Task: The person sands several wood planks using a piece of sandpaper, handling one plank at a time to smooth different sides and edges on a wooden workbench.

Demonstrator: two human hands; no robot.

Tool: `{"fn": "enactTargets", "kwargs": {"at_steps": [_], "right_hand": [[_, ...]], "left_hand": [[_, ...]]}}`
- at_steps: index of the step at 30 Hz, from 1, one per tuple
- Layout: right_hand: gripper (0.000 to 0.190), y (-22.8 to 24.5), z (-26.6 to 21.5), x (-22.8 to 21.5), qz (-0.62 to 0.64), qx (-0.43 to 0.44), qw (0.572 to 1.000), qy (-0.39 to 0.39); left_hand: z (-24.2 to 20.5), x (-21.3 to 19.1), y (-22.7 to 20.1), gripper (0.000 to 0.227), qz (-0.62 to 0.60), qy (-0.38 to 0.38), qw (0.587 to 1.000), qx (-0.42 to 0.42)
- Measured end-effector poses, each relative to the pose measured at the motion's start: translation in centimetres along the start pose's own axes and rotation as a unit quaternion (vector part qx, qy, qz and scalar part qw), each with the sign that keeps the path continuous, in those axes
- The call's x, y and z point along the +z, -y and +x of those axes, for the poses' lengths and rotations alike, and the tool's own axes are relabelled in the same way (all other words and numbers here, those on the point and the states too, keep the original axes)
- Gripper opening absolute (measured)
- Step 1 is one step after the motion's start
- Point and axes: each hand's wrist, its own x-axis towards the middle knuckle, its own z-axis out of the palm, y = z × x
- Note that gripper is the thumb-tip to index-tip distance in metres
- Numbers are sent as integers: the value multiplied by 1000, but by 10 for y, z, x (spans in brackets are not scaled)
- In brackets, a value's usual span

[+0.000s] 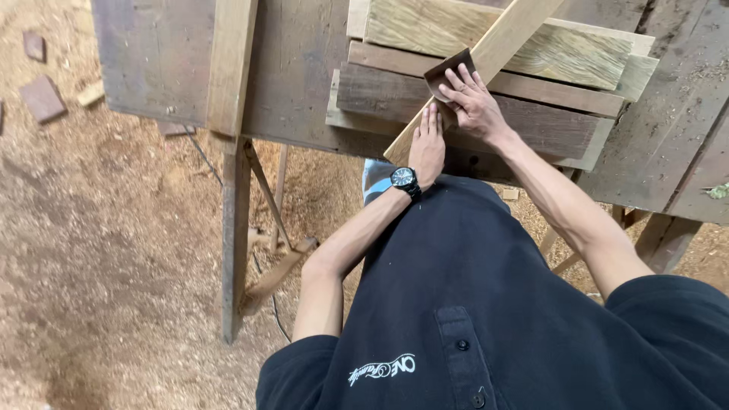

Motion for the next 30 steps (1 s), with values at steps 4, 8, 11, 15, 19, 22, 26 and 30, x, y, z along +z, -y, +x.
{"fn": "enactTargets", "kwargs": {"at_steps": [4,8,11,15,19,22,26,30], "right_hand": [[61,-52,17,-32,-172,-25,985,9],[46,-95,36,-62,-72,164,977,-113],[40,-76,41,-47,-90,150,975,-134],[41,0,15,5,-67,108,983,-131],[38,24,-3,9,-43,45,992,-107],[43,-3,7,-10,-118,47,984,-129],[36,-56,31,-37,-118,139,962,-203],[35,-51,46,-36,-168,185,942,-223]], "left_hand": [[7,-5,1,71,30,-15,999,14],[2,-5,8,77,-6,-1,999,40],[1,-3,17,75,-1,-6,998,60],[9,1,21,70,-15,-1,998,63],[19,-9,21,64,19,3,997,80],[31,-39,15,55,45,61,994,84],[60,-82,9,41,28,218,974,49],[100,-91,25,70,92,114,958,246]]}}
